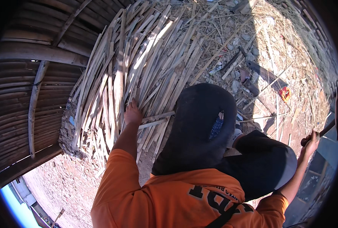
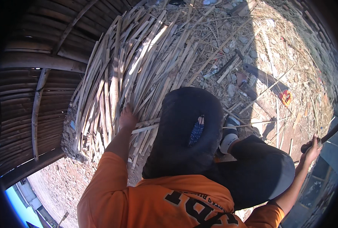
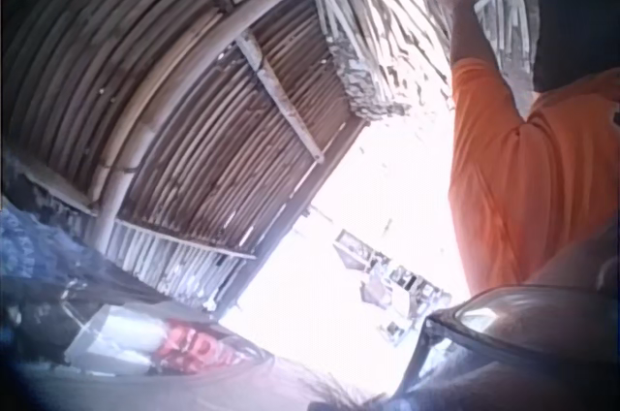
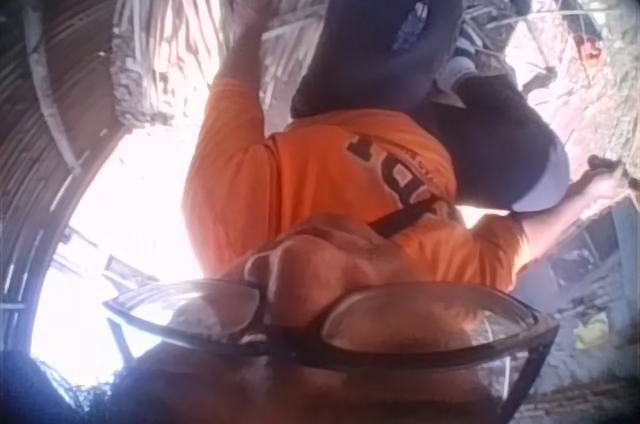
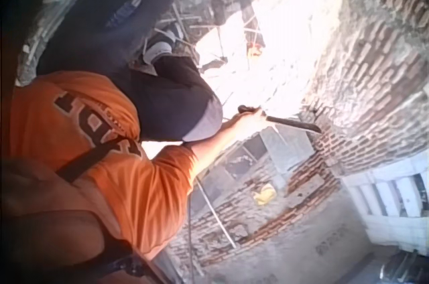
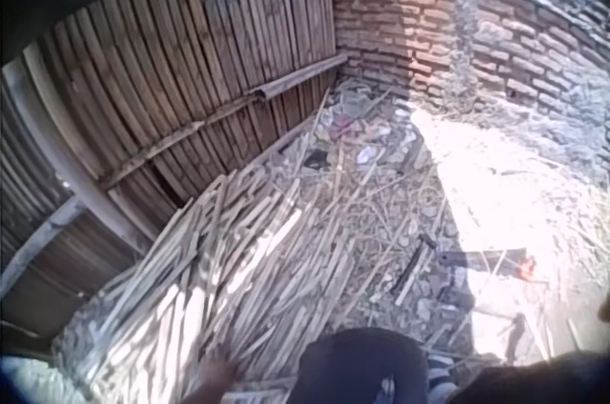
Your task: The person uses a blade to strip thin layers and fibers from lengths of bamboo, holding the bamboo across their legs and pulling the blade along the surface.
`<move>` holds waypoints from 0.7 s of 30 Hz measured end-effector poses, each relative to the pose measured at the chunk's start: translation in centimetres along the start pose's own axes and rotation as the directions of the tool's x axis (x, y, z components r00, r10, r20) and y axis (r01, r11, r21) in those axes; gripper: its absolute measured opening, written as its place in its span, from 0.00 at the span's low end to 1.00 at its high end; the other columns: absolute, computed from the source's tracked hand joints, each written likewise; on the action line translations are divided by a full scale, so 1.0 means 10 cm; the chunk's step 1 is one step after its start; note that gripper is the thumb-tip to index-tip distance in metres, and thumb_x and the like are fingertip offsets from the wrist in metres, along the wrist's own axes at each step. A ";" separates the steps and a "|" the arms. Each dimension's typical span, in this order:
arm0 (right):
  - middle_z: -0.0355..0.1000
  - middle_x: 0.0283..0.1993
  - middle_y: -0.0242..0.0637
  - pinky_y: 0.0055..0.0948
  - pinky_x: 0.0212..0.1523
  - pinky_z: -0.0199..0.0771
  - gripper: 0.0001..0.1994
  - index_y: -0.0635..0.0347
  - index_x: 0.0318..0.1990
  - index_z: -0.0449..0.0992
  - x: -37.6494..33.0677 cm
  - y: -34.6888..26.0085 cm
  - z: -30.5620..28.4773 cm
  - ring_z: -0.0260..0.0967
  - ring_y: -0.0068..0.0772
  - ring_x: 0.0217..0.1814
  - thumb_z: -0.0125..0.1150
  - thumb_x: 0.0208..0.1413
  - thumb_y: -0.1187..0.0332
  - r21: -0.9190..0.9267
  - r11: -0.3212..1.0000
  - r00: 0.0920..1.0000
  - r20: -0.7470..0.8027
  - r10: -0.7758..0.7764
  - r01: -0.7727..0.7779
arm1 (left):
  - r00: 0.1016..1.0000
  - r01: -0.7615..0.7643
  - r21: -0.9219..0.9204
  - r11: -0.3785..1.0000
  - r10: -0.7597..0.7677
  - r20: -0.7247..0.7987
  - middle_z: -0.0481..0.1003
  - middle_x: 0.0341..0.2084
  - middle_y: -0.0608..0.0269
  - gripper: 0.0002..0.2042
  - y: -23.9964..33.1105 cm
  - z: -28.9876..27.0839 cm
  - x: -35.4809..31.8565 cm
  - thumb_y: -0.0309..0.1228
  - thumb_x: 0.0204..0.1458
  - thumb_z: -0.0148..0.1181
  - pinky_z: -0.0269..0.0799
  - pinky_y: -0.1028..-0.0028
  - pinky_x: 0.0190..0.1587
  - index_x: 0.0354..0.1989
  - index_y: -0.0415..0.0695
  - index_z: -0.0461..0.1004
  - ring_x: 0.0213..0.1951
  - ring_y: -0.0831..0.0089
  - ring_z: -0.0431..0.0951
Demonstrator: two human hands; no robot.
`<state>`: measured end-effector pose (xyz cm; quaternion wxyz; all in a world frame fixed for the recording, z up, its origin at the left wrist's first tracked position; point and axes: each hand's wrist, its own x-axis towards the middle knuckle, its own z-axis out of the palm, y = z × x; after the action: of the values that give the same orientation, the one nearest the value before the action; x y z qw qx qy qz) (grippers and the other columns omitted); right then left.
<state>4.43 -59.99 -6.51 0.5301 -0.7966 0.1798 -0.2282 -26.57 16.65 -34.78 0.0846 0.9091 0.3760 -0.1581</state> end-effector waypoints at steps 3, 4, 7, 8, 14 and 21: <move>0.62 0.22 0.23 0.22 0.23 0.59 0.12 0.52 0.33 0.71 -0.06 -0.04 0.02 0.59 0.17 0.21 0.73 0.55 0.64 -0.067 0.997 0.999 0.013 0.029 -0.028 | 0.998 0.061 -0.044 0.997 -0.062 -0.021 0.68 0.61 0.48 0.42 0.00 -0.03 0.04 0.31 0.47 0.63 0.68 0.53 0.63 0.73 0.46 0.50 0.62 0.48 0.69; 0.61 0.22 0.23 0.22 0.23 0.59 0.12 0.52 0.34 0.72 -0.07 -0.06 0.02 0.58 0.17 0.21 0.73 0.55 0.64 -0.094 0.995 0.999 0.010 0.033 -0.032 | 0.996 0.077 -0.056 0.995 -0.079 -0.043 0.68 0.61 0.48 0.42 -0.01 0.03 0.04 0.30 0.47 0.62 0.67 0.53 0.63 0.73 0.47 0.50 0.63 0.48 0.68; 0.60 0.22 0.22 0.22 0.23 0.57 0.11 0.52 0.34 0.72 0.02 -0.01 -0.09 0.56 0.17 0.20 0.73 0.56 0.63 -0.091 0.995 0.998 0.055 -0.039 0.044 | 0.990 0.119 -0.107 0.987 -0.126 -0.056 0.68 0.61 0.47 0.43 0.07 -0.02 0.02 0.29 0.46 0.61 0.66 0.52 0.64 0.74 0.48 0.50 0.63 0.48 0.67; 0.60 0.22 0.22 0.22 0.22 0.56 0.11 0.52 0.34 0.72 0.06 -0.01 -0.14 0.55 0.16 0.20 0.72 0.56 0.63 -0.109 0.993 0.998 0.061 -0.032 0.038 | 0.989 0.133 -0.125 0.983 -0.140 -0.051 0.67 0.61 0.47 0.43 0.10 -0.04 0.01 0.28 0.46 0.61 0.65 0.52 0.64 0.74 0.49 0.50 0.63 0.48 0.67; 0.58 0.21 0.20 0.20 0.21 0.53 0.11 0.53 0.35 0.73 0.30 -0.30 -0.09 0.54 0.14 0.20 0.71 0.58 0.61 -0.182 0.983 0.984 0.173 0.044 -0.012 | 0.949 0.040 -0.101 0.994 -0.069 -0.308 0.68 0.59 0.52 0.40 -0.07 -0.21 -0.07 0.28 0.48 0.56 0.66 0.49 0.58 0.74 0.52 0.51 0.60 0.51 0.69; 0.58 0.20 0.18 0.19 0.18 0.48 0.10 0.51 0.34 0.73 0.13 -0.28 0.31 0.52 0.11 0.17 0.70 0.59 0.62 -0.263 0.964 0.961 0.275 0.039 0.036 | 0.869 0.132 -0.048 0.990 -0.139 -0.474 0.57 0.68 0.49 0.40 -0.27 -0.33 0.16 0.28 0.46 0.62 0.57 0.46 0.64 0.72 0.50 0.54 0.65 0.47 0.61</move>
<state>7.31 -57.24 -4.73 0.4388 -0.8844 0.1330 -0.0875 -26.70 20.46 -32.33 -0.0152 0.8908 0.4492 0.0673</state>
